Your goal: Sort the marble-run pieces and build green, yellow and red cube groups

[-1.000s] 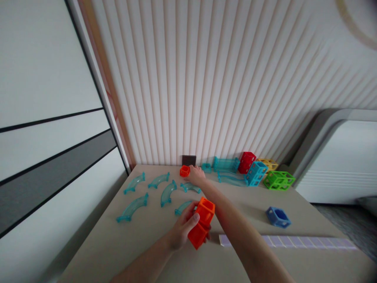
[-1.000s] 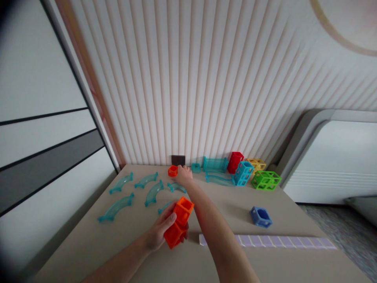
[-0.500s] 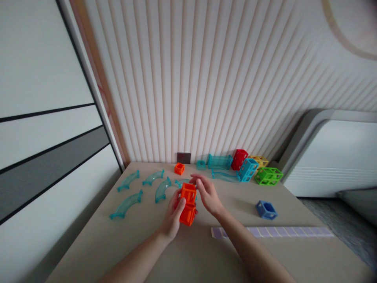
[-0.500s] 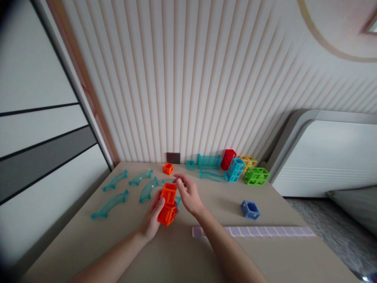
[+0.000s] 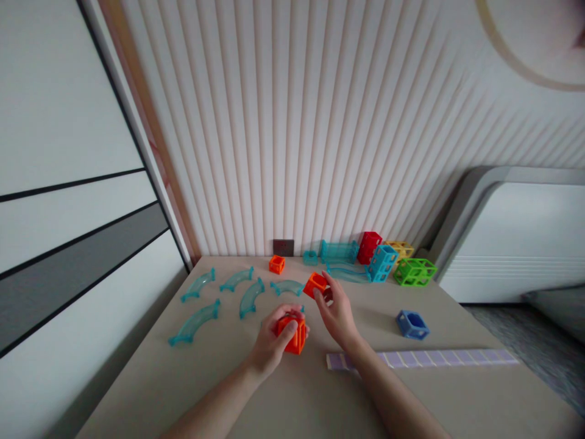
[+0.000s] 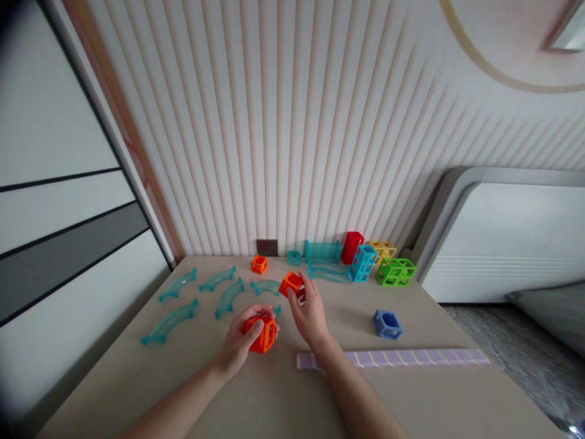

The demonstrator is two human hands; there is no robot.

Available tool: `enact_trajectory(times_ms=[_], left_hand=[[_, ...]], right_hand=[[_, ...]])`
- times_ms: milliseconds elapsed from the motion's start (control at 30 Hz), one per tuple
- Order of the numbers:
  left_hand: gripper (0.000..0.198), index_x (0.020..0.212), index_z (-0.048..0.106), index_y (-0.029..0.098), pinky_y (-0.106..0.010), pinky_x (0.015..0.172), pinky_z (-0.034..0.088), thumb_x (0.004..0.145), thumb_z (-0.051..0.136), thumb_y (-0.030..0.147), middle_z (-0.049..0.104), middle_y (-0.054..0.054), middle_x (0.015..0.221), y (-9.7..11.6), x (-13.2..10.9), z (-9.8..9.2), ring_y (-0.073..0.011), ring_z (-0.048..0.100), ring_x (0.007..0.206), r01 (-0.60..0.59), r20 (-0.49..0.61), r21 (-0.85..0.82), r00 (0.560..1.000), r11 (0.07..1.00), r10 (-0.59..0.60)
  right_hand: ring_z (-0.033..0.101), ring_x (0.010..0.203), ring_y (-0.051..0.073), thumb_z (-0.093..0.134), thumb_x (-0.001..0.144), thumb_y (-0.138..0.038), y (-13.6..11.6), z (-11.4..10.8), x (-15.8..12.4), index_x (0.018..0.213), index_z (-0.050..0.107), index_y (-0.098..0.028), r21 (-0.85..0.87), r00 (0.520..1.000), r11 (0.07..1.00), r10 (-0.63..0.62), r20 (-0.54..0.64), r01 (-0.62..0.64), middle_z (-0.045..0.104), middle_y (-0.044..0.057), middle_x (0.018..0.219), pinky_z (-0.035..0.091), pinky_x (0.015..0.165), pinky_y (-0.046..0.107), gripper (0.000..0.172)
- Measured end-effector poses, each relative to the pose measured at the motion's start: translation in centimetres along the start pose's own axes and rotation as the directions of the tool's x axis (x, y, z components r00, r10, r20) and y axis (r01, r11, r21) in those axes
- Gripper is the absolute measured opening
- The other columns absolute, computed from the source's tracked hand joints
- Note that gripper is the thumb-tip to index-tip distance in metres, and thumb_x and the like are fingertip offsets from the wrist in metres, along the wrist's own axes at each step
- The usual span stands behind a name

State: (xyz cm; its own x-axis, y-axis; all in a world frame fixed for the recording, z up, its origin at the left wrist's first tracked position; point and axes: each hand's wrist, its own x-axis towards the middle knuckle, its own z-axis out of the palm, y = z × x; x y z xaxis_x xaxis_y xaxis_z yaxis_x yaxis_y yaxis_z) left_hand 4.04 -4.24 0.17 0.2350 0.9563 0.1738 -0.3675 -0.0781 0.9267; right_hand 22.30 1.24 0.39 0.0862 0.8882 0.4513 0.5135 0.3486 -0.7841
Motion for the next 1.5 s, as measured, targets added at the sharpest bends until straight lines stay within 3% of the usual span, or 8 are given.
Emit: enact_trajectory(times_ms=[100,267,433,600,733,867,1267,1500], left_hand=[[0.042,0.097,0.072,0.014,-0.038,0.081,0.058,0.085,0.071,0.054,0.067,-0.017,0.117,-0.2,-0.2,-0.4,-0.0241,0.071,0.088,-0.070,0.073,0.100,0.995,0.993,0.063],[0.055,0.113,0.067,0.019,-0.039,0.088,0.056,0.073,0.083,0.052,0.070,-0.015,0.114,-0.2,-0.7,-0.3,-0.0269,0.069,0.098,-0.087,0.152,0.160,0.986,0.983,0.062],[0.029,0.105,0.073,0.023,-0.042,0.100,0.051,0.079,0.079,0.037,0.069,-0.012,0.115,3.9,-0.4,-2.0,-0.0286,0.063,0.111,-0.264,0.003,0.537,0.950,0.801,0.311],[0.034,0.108,0.067,0.021,-0.046,0.103,0.048,0.086,0.063,0.046,0.067,-0.011,0.115,9.6,0.0,-11.5,-0.0300,0.061,0.111,-0.049,-0.167,0.940,0.799,0.339,0.578],[0.043,0.107,0.066,0.017,-0.048,0.102,0.048,0.086,0.052,0.052,0.066,-0.016,0.109,10.7,-1.5,-20.2,-0.0342,0.061,0.109,0.287,-0.292,0.952,0.735,0.109,0.612],[0.050,0.106,0.067,0.014,-0.050,0.097,0.050,0.082,0.050,0.056,0.069,-0.018,0.106,9.1,-3.3,-24.1,-0.0362,0.065,0.103,0.470,-0.456,0.875,0.722,0.115,0.521],[0.048,0.102,0.068,0.016,-0.046,0.092,0.053,0.080,0.052,0.057,0.073,-0.016,0.104,7.2,-3.3,-24.8,-0.0350,0.068,0.100,0.460,-0.482,0.874,0.782,0.157,0.394],[0.048,0.101,0.067,0.017,-0.045,0.091,0.053,0.078,0.054,0.058,0.074,-0.016,0.107,6.7,-3.0,-25.0,-0.0359,0.069,0.102,0.436,-0.465,0.885,0.807,0.164,0.363]], right_hand=[[0.066,0.081,0.021,0.057,0.091,-0.032,0.7,-0.4,0.3,0.129,0.058,-0.019,-0.193,0.997,0.980,0.051,0.055,-0.039,0.066,0.010,0.110,0.053,0.079,0.034,0.041],[0.069,0.097,0.025,0.061,0.090,-0.032,0.6,-0.8,0.1,0.117,0.059,-0.023,-0.362,0.975,0.930,0.136,0.178,-0.064,0.067,0.009,0.116,0.049,0.085,0.032,0.029],[0.070,0.096,0.025,0.060,0.090,-0.032,0.6,-0.4,-0.1,0.117,0.057,-0.022,-0.401,0.968,0.915,0.147,0.205,-0.054,0.067,0.009,0.115,0.048,0.081,0.031,0.029],[0.070,0.100,0.027,0.058,0.092,-0.033,0.3,-0.3,-0.3,0.128,0.054,-0.018,-0.419,0.958,0.906,0.176,0.227,-0.067,0.065,0.013,0.124,0.048,0.083,0.032,0.040],[0.070,0.103,0.027,0.057,0.092,-0.033,-0.3,-0.3,-0.5,0.135,0.052,-0.018,-0.443,0.945,0.895,0.192,0.264,-0.058,0.063,0.014,0.126,0.047,0.084,0.032,0.046],[0.071,0.096,0.025,0.056,0.093,-0.032,-0.5,-0.3,-0.6,0.133,0.055,-0.022,-0.476,0.934,0.879,0.200,0.297,-0.037,0.064,0.011,0.121,0.047,0.082,0.031,0.041],[0.068,0.108,0.029,0.053,0.095,-0.040,-1.1,-1.3,-0.5,0.149,0.043,-0.019,-0.517,0.941,0.855,0.153,0.302,0.027,0.055,0.015,0.140,0.049,0.091,0.036,0.059],[0.055,0.124,0.039,0.048,0.098,-0.032,0.6,-9.1,-1.0,0.134,0.060,-0.016,-0.848,0.993,0.517,0.065,-0.100,-0.120,0.054,0.022,0.141,0.044,0.098,0.051,0.041]])
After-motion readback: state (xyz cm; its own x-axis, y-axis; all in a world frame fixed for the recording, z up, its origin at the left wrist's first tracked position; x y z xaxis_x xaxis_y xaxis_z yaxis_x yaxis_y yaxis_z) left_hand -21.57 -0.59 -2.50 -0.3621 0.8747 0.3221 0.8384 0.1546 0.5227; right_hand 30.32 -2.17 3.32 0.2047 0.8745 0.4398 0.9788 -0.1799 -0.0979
